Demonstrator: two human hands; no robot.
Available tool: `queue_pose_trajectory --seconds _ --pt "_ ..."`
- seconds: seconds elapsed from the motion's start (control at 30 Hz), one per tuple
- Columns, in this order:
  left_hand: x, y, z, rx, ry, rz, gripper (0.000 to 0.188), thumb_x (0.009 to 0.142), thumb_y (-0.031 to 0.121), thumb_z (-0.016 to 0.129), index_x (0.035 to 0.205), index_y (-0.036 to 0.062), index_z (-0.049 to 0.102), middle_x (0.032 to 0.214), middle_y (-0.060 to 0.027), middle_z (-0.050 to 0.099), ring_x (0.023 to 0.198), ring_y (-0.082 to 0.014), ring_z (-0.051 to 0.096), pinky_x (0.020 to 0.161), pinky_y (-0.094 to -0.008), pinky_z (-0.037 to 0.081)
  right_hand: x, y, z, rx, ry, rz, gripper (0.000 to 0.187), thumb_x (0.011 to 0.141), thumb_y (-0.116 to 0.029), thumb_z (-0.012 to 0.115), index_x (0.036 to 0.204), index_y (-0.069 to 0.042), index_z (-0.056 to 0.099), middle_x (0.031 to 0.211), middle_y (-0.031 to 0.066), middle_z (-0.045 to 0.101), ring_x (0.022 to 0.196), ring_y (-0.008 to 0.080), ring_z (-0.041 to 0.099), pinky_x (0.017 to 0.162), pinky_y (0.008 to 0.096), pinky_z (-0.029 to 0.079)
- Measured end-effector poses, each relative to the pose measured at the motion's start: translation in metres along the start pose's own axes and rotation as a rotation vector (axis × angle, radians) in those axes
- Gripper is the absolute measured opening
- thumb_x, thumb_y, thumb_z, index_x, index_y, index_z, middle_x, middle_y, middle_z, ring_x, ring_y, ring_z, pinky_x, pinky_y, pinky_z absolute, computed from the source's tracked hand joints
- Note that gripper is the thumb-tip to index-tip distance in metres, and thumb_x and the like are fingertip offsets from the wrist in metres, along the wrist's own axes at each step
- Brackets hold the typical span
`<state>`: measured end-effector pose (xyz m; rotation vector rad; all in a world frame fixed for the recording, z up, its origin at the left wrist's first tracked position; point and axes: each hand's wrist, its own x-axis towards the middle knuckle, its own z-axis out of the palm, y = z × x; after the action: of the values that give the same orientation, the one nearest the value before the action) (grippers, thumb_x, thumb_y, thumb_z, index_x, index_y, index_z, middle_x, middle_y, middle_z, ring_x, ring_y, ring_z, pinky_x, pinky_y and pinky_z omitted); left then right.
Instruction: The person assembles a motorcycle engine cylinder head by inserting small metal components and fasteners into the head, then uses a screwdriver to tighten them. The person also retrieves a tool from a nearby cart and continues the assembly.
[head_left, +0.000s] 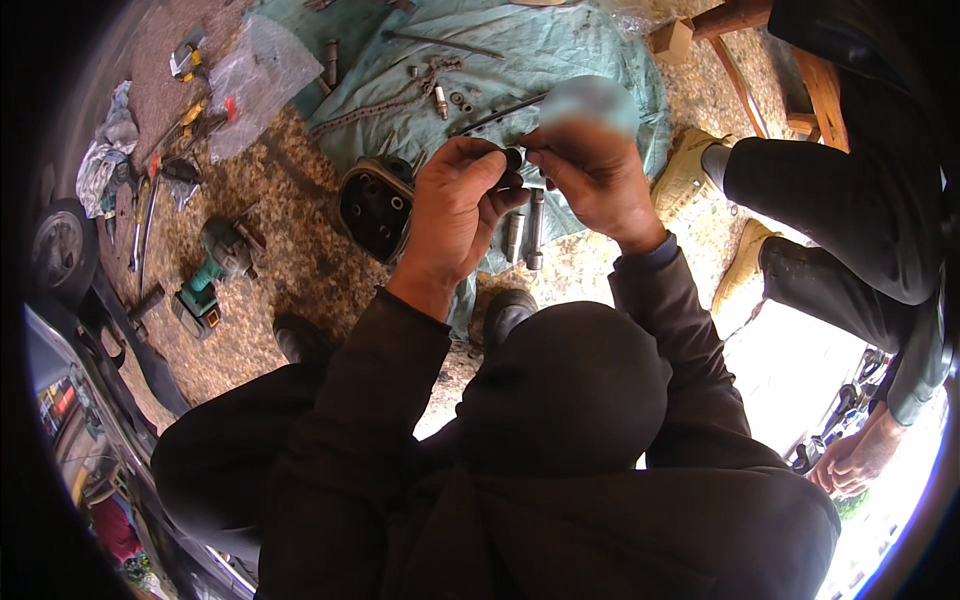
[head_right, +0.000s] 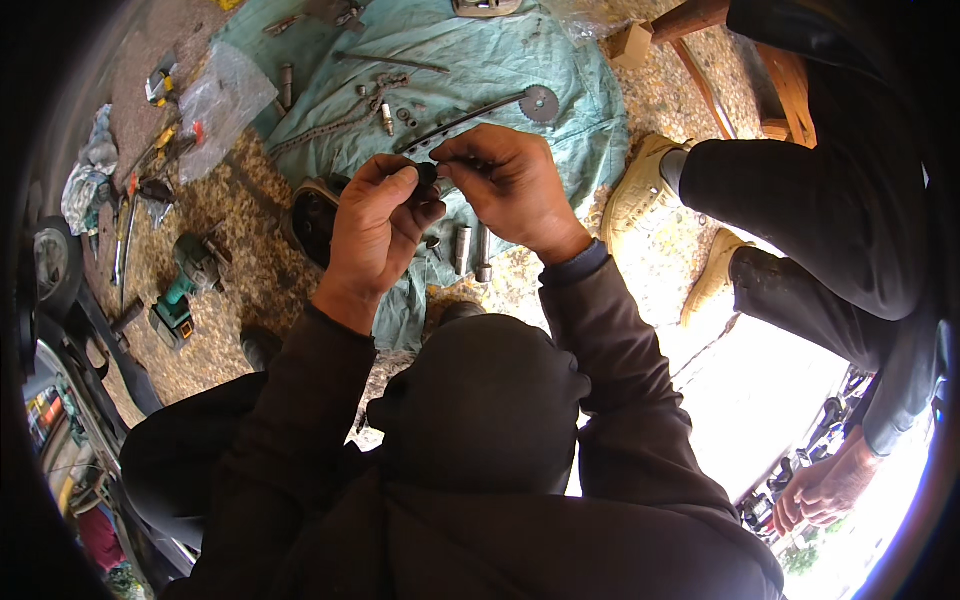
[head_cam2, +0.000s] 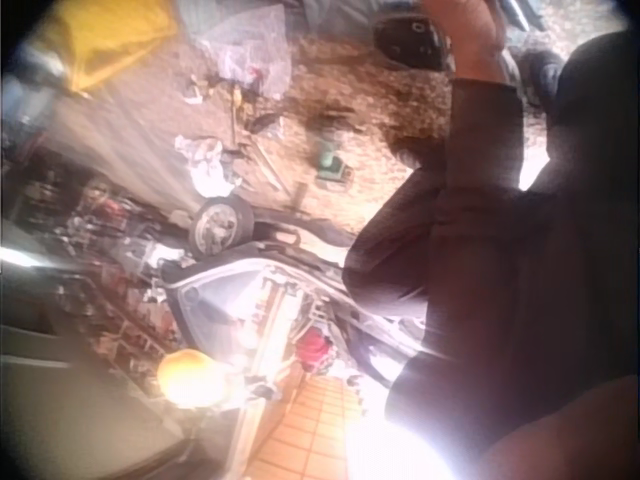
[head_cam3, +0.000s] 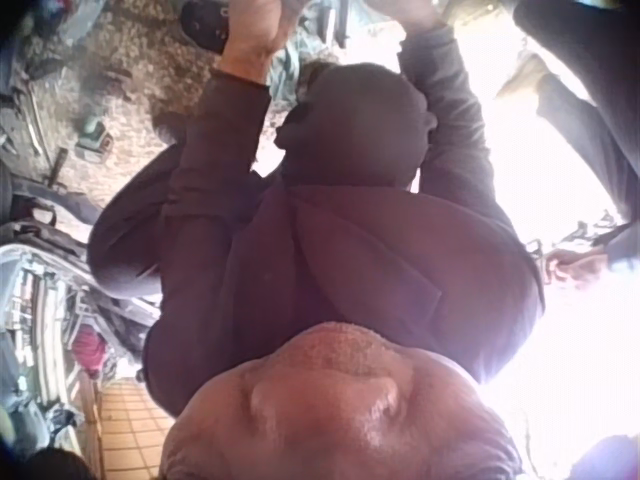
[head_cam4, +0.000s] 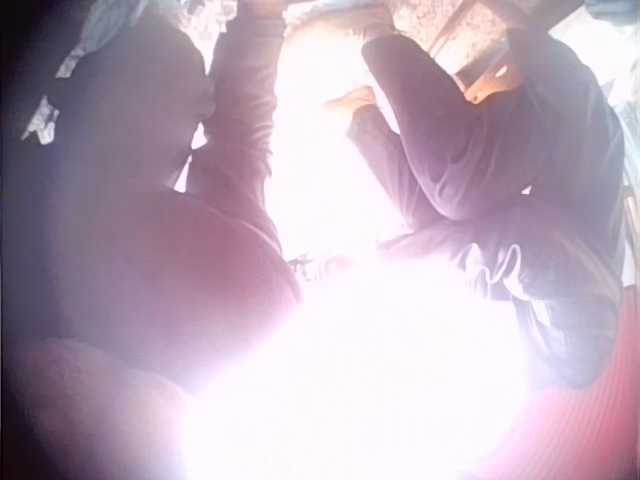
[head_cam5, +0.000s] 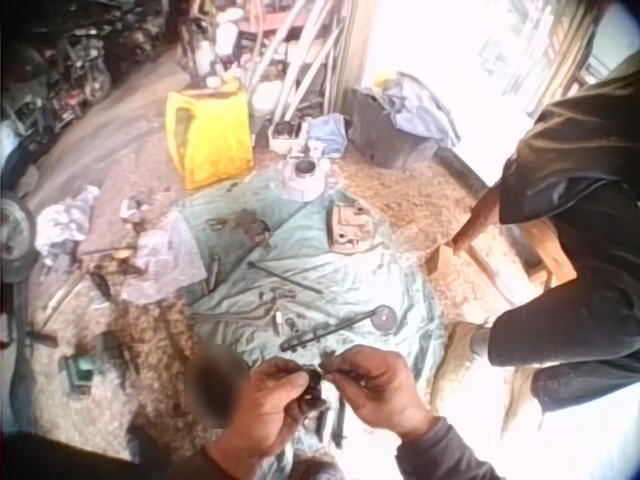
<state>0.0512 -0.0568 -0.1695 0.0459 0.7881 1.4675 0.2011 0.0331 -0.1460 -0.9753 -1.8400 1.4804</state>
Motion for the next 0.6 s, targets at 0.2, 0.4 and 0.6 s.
queue_pose_trajectory --seconds 0.2,0.4,0.6 --pt "-0.001 0.000 0.003 0.002 0.018 0.022 0.007 0.096 0.007 0.060 0.102 0.0066 0.059 0.094 -0.0053 0.066 0.084 -0.0172 0.065 0.076 -0.0349 0.056 0.000 -0.003 0.002 -0.123 -0.001 -0.085 0.011 0.081 0.002 0.069 0.091 -0.001 0.071 0.077 0.0120 0.069 0.068 0.0213 0.069 0.062 0.0307 0.053" --pt "-0.002 -0.002 0.004 0.104 0.038 0.046 0.008 0.094 0.005 0.062 0.102 0.0047 0.059 0.093 -0.0057 0.065 0.082 -0.0163 0.064 0.075 -0.0351 0.057 0.005 -0.005 0.001 -0.173 -0.074 -0.125 0.008 0.078 -0.001 0.070 0.086 -0.001 0.069 0.076 0.0146 0.067 0.068 0.0288 0.069 0.062 0.0345 0.053" --pt "-0.002 -0.002 0.002 0.218 0.046 0.052 0.010 0.094 0.005 0.062 0.102 0.0020 0.059 0.091 -0.0062 0.065 0.077 -0.0158 0.064 0.072 -0.0338 0.057 0.012 -0.008 -0.004 -0.256 -0.142 -0.146 0.008 0.077 -0.003 0.073 0.084 -0.002 0.069 0.074 0.0143 0.066 0.068 0.0297 0.067 0.062 0.0356 0.053"
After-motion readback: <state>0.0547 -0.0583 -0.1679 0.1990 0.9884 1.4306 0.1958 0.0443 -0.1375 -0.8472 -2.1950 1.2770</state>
